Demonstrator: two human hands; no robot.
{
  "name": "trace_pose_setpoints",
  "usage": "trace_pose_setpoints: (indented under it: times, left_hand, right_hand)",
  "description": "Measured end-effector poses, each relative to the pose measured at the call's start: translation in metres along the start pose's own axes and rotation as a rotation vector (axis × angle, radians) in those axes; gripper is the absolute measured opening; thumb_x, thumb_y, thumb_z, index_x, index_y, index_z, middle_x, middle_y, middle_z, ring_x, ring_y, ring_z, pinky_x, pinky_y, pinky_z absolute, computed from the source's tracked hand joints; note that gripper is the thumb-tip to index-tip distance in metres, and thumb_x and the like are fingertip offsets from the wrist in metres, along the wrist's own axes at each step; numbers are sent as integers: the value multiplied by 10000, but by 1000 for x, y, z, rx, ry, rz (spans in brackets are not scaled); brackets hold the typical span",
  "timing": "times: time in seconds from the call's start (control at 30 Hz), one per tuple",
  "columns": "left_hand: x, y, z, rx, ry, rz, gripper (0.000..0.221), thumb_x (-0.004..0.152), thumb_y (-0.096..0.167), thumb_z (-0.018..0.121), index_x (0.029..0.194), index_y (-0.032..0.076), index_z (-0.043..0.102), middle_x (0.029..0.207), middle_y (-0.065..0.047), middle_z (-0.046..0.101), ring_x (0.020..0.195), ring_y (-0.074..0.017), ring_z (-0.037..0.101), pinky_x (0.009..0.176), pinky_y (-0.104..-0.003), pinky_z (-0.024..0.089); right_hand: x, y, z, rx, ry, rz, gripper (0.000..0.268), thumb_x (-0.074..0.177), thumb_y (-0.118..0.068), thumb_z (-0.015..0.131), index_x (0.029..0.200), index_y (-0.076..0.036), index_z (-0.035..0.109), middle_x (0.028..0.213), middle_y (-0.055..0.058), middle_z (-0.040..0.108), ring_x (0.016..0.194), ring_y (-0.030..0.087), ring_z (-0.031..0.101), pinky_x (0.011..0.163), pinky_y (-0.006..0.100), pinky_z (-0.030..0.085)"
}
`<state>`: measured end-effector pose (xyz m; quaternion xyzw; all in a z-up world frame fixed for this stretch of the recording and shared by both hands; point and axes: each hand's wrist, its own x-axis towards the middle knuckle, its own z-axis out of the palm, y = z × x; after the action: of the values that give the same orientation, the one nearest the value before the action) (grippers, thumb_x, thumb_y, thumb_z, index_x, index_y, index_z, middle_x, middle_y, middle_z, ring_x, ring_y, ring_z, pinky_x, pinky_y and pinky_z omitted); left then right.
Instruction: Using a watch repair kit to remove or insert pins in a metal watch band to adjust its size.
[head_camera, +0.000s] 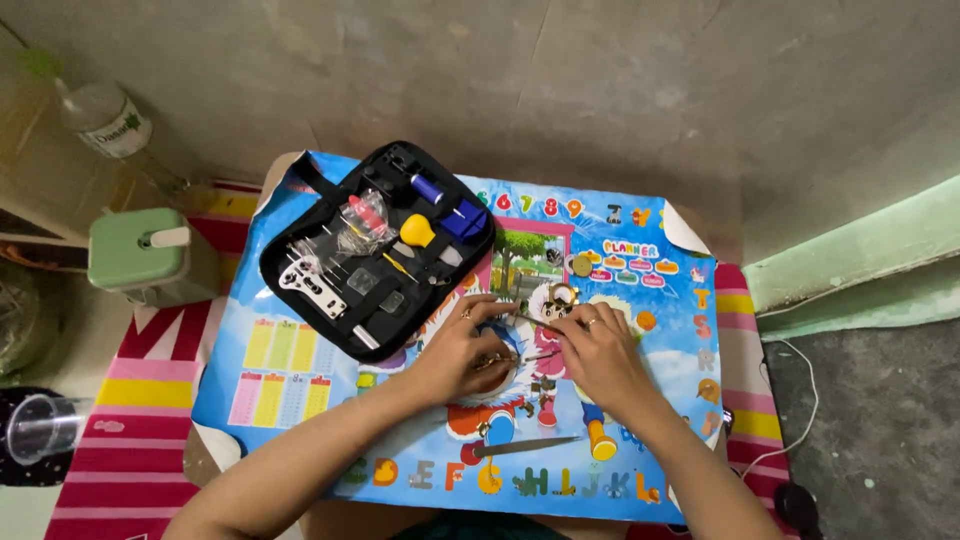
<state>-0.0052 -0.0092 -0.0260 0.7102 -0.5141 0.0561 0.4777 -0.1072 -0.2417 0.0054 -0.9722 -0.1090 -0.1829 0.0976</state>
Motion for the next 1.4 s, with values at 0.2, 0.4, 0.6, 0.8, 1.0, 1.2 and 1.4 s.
trace_pose_setpoints:
  times: [0.2, 0.4, 0.6, 0.8, 1.0, 1.2, 1.4]
  left_hand:
    - [3, -3, -3, 1, -9, -19, 72, 800, 153, 817, 832, 130, 756, 1341, -104, 628, 1273, -430, 534, 992, -479, 503]
    - [0, -4, 0, -9, 0, -24, 65, 792, 123, 822, 832, 118, 771, 1346, -142, 610, 1259, -462, 520, 996, -503, 495]
    - [-3, -13, 5, -13, 16, -10, 90, 779, 155, 842, 842, 142, 779, 1352, -138, 606, 1259, -451, 521, 1001, -508, 491]
    - [-3, -10, 2, -27, -7, -47, 89, 767, 127, 836, 837, 131, 779, 1358, -131, 609, 1259, -448, 523, 993, -505, 497]
    - [-2, -11, 3, -18, -6, -52, 79, 791, 171, 838, 833, 136, 781, 1347, -123, 616, 1259, -437, 531, 991, -490, 501]
    - [-3, -11, 2, -23, -18, -53, 99, 780, 173, 841, 841, 134, 773, 1348, -126, 610, 1258, -431, 534, 990, -492, 504]
    - [-3, -10, 3, -23, -16, -54, 97, 773, 140, 835, 840, 127, 766, 1353, -119, 615, 1267, -419, 537, 994, -479, 502]
  right_hand:
    - [0, -6, 0, -137, -222, -39, 331, 848, 24, 584, 1167, -43, 642, 975, 84, 570, 929, 283, 574, 805, 393, 468]
    - [-2, -2, 1, -17, -183, 57, 200, 920, 53, 564, 1093, -1, 650, 944, 124, 581, 862, 312, 654, 753, 398, 536]
    - [15, -4, -25, 412, -53, 41, 79, 959, -144, 710, 898, -93, 716, 768, 34, 659, 692, 233, 706, 631, 308, 570]
    - [13, -3, -17, 740, -86, 22, 33, 850, -56, 775, 873, -80, 774, 693, 72, 707, 608, 227, 656, 580, 354, 513]
    - [18, -2, -28, 661, -121, 47, 24, 845, -46, 773, 842, -63, 788, 672, 87, 715, 607, 212, 644, 585, 317, 516]
    - [20, -6, -30, 530, -75, 4, 37, 852, -76, 784, 816, -73, 775, 658, 81, 701, 585, 211, 631, 547, 314, 512]
    - [16, -3, -27, 752, -33, 40, 43, 829, -34, 781, 851, -66, 800, 681, 95, 725, 605, 226, 652, 567, 325, 512]
